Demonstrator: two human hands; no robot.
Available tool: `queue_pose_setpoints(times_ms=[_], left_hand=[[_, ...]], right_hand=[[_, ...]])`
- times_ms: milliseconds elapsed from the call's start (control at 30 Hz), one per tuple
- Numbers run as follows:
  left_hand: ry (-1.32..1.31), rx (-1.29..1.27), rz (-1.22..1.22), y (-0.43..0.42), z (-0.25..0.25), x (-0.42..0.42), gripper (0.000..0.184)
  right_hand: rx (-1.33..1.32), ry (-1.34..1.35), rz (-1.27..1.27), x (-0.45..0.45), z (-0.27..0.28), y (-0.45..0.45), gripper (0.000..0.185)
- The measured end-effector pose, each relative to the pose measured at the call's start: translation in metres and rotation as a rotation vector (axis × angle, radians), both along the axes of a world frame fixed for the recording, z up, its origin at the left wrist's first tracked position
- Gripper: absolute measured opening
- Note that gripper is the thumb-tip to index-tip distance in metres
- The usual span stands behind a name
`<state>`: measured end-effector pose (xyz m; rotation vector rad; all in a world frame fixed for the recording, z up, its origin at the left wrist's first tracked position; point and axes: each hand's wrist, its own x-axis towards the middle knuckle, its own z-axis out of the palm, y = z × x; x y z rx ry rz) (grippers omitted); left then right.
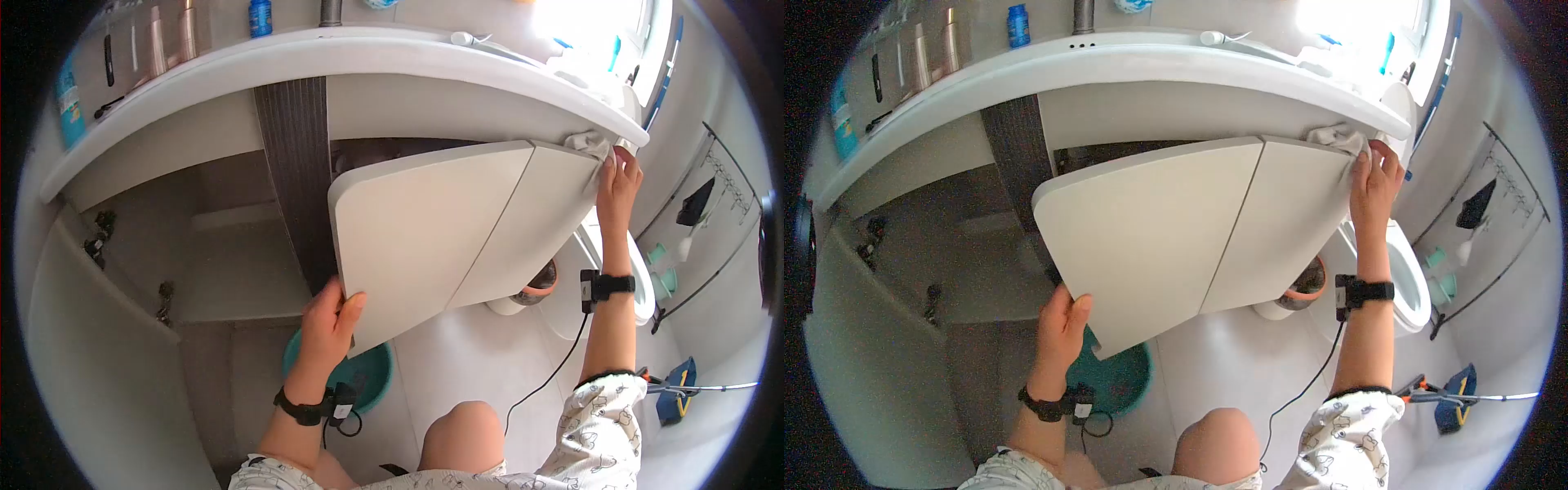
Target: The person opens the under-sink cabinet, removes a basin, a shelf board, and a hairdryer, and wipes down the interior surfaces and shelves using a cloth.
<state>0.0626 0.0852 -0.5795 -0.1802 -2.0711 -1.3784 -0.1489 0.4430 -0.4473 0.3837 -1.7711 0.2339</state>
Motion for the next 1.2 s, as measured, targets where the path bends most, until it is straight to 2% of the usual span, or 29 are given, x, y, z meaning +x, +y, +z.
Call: queue_pose_setpoints(times_ms=[33, 100, 167, 267, 333, 467, 567, 633, 700, 767, 900, 933, 1000, 1033, 1100, 1133, 1200], left_hand=[[-0.012, 0.008, 0.011, 0.001, -0.001, 0.000, 0.027], [-0.041, -0.002, 0.038, 0.005, -0.007, -0.006, 0.029], [0.155, -0.036, 0.172, 0.008, -0.021, -0.016, 0.036], [0.092, -0.010, 0.156, 0.007, -0.019, -0.020, 0.044], [0.096, -0.038, 0.176, 0.001, -0.023, -0.028, 0.045], [0.127, -0.058, 0.179, -0.009, -0.029, -0.039, 0.049], [0.090, -0.027, 0.162, -0.010, -0.026, -0.038, 0.044], [0.098, -0.023, 0.158, -0.011, -0.026, -0.040, 0.044], [0.103, -0.020, 0.152, -0.012, -0.027, -0.042, 0.044], [0.111, -0.028, 0.181, -0.013, -0.030, -0.043, 0.045], [0.079, -0.003, 0.177, -0.016, -0.038, -0.042, 0.046], [0.067, 0.012, 0.198, -0.015, -0.038, -0.042, 0.045], [0.057, 0.024, 0.207, -0.013, -0.038, -0.041, 0.044], [0.071, 0.011, 0.204, -0.014, -0.037, -0.041, 0.044], [0.087, -0.008, 0.208, -0.013, -0.035, -0.040, 0.043], [0.073, 0.003, 0.223, -0.010, -0.029, -0.038, 0.048], [0.050, -0.002, 0.242, -0.008, -0.024, -0.036, 0.053]], right_hand=[[-0.008, -0.008, 0.014, 0.008, 0.001, -0.017, 0.029], [0.095, -0.062, 0.261, 0.030, 0.003, -0.051, 0.028], [0.175, -0.037, 0.346, 0.034, 0.010, -0.081, 0.027], [0.195, -0.154, 0.263, 0.036, 0.014, -0.105, 0.027], [0.233, 0.009, 0.328, 0.042, 0.018, -0.112, 0.028], [0.225, -0.193, 0.434, 0.067, 0.020, -0.093, 0.025], [0.255, -0.174, 0.424, 0.092, 0.018, -0.072, 0.023], [0.272, -0.251, 0.343, 0.111, 0.017, -0.043, 0.023], [0.282, -0.216, 0.262, 0.123, 0.010, -0.007, 0.024], [0.222, -0.336, 0.223, 0.141, 0.005, 0.028, 0.028], [-0.089, -0.458, -0.074, 0.159, -0.034, 0.135, 0.034], [-0.092, -0.462, -0.080, 0.156, -0.040, 0.151, 0.034], [-0.411, -0.351, -0.023, 0.156, -0.047, 0.172, 0.033], [-0.416, -0.344, -0.029, 0.164, -0.039, 0.157, 0.033], [-0.524, -0.333, 0.187, 0.175, -0.014, 0.110, 0.043], [-0.530, -0.336, 0.192, 0.171, -0.015, 0.111, 0.043], [-0.271, -0.110, 0.062, 0.162, -0.022, 0.116, 0.035]])
